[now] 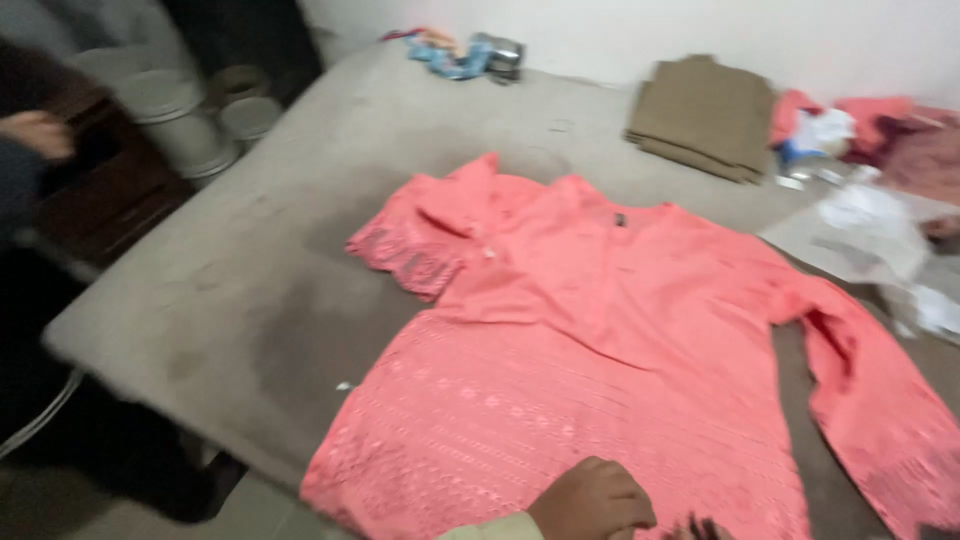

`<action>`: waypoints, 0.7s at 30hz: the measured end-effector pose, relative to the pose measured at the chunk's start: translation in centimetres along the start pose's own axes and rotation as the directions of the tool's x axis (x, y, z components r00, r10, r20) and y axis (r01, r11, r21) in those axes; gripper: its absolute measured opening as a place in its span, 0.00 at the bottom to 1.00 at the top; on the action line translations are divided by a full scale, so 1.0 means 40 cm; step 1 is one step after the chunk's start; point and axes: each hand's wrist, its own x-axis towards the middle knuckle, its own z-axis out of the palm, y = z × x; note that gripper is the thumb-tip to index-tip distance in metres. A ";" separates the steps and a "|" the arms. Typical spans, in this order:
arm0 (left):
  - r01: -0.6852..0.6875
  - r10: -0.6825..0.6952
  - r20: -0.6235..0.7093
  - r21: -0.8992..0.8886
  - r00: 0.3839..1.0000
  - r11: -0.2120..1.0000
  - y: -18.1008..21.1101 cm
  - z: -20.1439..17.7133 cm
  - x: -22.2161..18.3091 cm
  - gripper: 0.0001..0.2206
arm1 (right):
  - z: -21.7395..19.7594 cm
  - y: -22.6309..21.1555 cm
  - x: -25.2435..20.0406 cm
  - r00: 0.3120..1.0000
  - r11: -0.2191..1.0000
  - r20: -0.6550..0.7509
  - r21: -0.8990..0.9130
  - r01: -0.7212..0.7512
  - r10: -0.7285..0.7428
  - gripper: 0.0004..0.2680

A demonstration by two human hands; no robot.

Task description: Trimming excess and loose threads from a pink embroidered garment using a thread nipper and then folding it.

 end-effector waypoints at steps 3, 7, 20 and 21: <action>0.096 -0.094 -0.180 0.001 0.979 0.995 0.035 -0.215 -0.103 0.12 | 0.247 -0.424 -0.160 0.990 0.992 0.129 0.100 -0.076 0.062 0.14; 0.392 -0.345 -0.423 0.024 0.838 0.920 0.049 -0.382 -0.213 0.10 | 0.251 -0.996 -0.303 0.862 0.887 0.507 -0.399 0.232 0.003 0.13; 0.842 -0.709 -0.457 0.253 0.537 0.476 -0.101 -0.677 -0.472 0.17 | 0.568 -1.205 -0.469 0.332 0.734 0.942 -0.259 0.628 0.049 0.13; 0.847 -0.712 -0.461 0.248 0.530 0.470 -0.116 -0.681 -0.476 0.17 | 0.584 -1.201 -0.473 0.324 0.731 0.945 -0.255 0.632 0.050 0.13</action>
